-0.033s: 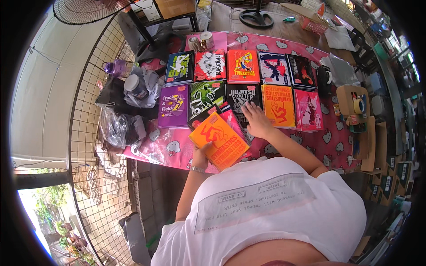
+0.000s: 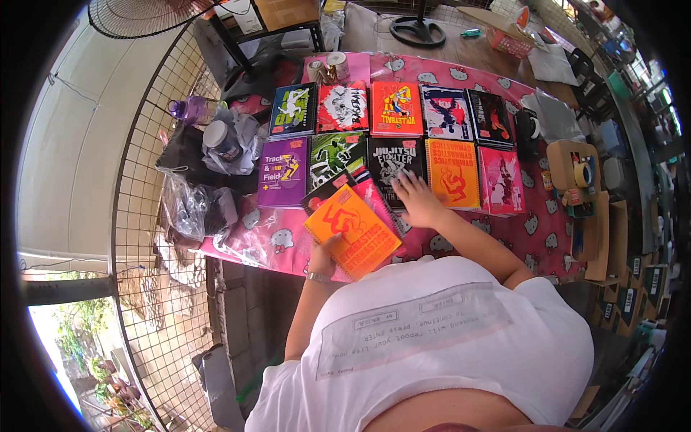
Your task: The person organizes a variety of notebooks on a table, picking them up from a pile, checking the covers, and laying them out in rows or stacking them by type.
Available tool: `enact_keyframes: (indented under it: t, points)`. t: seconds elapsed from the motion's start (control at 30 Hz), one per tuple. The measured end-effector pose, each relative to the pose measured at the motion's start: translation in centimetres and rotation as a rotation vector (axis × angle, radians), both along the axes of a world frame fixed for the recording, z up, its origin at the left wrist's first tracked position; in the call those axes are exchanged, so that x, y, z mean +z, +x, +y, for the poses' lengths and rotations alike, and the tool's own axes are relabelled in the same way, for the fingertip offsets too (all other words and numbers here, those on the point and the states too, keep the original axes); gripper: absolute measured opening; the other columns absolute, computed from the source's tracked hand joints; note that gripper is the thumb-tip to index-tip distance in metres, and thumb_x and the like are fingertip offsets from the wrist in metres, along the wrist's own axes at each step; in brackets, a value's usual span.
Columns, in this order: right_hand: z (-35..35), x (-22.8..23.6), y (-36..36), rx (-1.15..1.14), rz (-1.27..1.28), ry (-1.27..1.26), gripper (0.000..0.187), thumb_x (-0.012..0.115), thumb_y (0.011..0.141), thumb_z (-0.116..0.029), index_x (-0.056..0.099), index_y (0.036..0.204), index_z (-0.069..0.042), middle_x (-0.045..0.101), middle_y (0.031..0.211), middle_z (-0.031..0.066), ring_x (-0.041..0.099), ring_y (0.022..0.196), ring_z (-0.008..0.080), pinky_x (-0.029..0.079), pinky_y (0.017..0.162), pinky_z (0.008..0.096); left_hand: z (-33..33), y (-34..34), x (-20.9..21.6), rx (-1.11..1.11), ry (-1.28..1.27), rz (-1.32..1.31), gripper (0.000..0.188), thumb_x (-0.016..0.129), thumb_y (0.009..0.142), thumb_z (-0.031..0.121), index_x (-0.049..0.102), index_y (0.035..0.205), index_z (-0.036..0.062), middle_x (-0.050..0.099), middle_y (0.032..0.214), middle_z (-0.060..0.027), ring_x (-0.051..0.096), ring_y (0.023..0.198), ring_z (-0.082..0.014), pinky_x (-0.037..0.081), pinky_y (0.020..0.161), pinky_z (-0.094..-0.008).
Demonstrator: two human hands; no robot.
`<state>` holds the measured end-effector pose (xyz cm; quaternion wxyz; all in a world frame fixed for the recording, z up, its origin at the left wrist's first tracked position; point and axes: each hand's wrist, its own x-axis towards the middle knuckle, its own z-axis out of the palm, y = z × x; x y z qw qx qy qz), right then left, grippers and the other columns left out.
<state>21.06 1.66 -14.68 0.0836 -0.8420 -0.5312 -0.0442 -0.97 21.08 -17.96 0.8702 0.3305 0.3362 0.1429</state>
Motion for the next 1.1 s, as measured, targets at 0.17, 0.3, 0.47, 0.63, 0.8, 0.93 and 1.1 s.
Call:
enact_keyframes:
  t: [0.17,0.3,0.47,0.63,0.8,0.93,1.1]
  points:
    - [-0.7,0.3,1.4,0.092,0.152,-0.179,0.047,0.064,0.085,-0.025,0.055,0.126,-0.005,0.062,0.114,0.0173,0.062,0.105,0.0314,0.051,0.088,0.0437,3.2,-3.1,0.4,-0.009,-0.011,-0.022,0.051,0.069,0.077,0.002,0.053,0.125,0.0038,0.065,0.115,-0.0113,0.065,0.104,-0.027,0.054,0.091,-0.043]
    - [1.4,8.2,3.7,0.109,0.237,0.303,0.022,0.062,0.088,-0.015,0.062,0.108,-0.006,0.066,0.083,0.0127,0.069,0.077,0.0263,0.055,0.065,0.037,4.7,-3.8,-0.2,-0.001,-0.06,0.018,0.048,0.07,0.078,0.004,0.054,0.122,0.0027,0.066,0.111,-0.0106,0.067,0.098,-0.0274,0.056,0.087,-0.0442]
    - [5.5,13.9,5.7,0.454,0.817,0.386,0.017,0.056,0.091,-0.005,0.062,0.107,-0.005,0.065,0.101,0.0089,0.061,0.106,0.0233,0.045,0.095,0.039,4.5,-2.1,0.6,-0.022,-0.081,-0.001,0.052,0.065,0.09,0.03,0.047,0.133,0.0049,0.06,0.126,-0.0128,0.061,0.112,-0.0272,0.051,0.096,-0.0422]
    - [15.1,6.4,6.8,0.509,0.954,0.146,0.035,0.056,0.09,-0.003,0.056,0.124,-0.014,0.046,0.141,0.0098,0.032,0.139,0.0303,0.02,0.117,0.0437,7.0,-4.7,-3.1,-0.018,-0.432,-0.256,0.086,0.038,0.088,0.073,0.039,0.143,0.0081,0.052,0.137,-0.0126,0.053,0.122,-0.0306,0.042,0.104,-0.0465]
    - [21.1,-1.3,8.9,-0.058,0.307,-0.048,0.07,0.073,0.074,-0.051,0.053,0.129,-0.014,0.048,0.131,0.0131,0.042,0.126,0.0288,0.037,0.102,0.0488,5.9,-4.4,-2.0,-0.022,-0.153,0.001,0.067,0.06,0.088,0.044,0.039,0.143,0.0116,0.053,0.134,-0.0066,0.053,0.119,-0.025,0.045,0.097,-0.0399]
    - [22.3,-1.1,8.8,-0.13,0.191,-0.234,0.099,0.08,0.053,-0.067,0.052,0.127,-0.008,0.05,0.127,0.0119,0.044,0.123,0.0301,0.04,0.097,0.0506,5.5,-3.5,0.8,-0.107,0.14,0.235,0.068,0.071,0.076,0.004,0.042,0.137,0.0093,0.055,0.126,-0.0031,0.056,0.112,-0.0186,0.049,0.091,-0.0368]
    - [22.2,-1.8,10.9,-0.145,0.257,-0.121,0.069,0.084,0.061,-0.051,0.059,0.114,-0.015,0.056,0.115,0.0106,0.051,0.115,0.0295,0.042,0.092,0.0511,5.6,-3.7,0.1,-0.047,-0.012,0.17,0.062,0.065,0.077,-0.003,0.042,0.133,0.0073,0.062,0.114,-0.0073,0.065,0.095,-0.0208,0.056,0.08,-0.0364]
